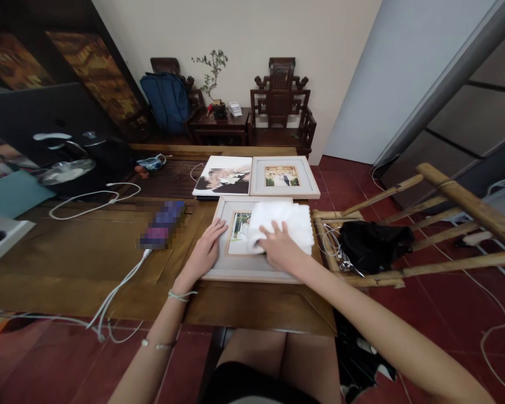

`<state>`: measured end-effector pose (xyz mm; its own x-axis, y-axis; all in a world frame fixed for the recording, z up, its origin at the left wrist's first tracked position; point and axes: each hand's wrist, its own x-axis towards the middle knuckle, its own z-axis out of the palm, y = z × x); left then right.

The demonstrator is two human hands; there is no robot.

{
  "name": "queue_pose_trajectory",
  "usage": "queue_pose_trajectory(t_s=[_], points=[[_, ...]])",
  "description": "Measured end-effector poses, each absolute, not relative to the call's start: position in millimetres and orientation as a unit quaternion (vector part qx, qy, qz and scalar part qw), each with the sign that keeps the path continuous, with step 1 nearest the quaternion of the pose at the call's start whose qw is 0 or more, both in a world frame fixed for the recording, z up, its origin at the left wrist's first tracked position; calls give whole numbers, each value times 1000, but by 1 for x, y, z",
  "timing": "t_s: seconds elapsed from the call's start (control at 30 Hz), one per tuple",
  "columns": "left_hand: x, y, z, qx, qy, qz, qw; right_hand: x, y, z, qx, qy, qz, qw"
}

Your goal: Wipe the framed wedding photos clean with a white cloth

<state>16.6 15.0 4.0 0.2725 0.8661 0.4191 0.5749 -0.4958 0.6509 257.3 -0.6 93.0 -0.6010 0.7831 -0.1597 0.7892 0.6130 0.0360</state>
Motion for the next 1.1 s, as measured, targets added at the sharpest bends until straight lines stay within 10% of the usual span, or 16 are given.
queue_pose_trajectory(t_s=[0.3, 0.63, 1.1], points=[[17, 14, 6, 784, 469, 364, 183, 242, -91, 120, 363, 914, -162, 80], [15, 16, 3, 783, 461, 369, 193, 256, 42, 71, 475, 879, 40, -33], [19, 15, 5, 770, 469, 386, 197, 243, -57, 116, 418, 890, -143, 110]])
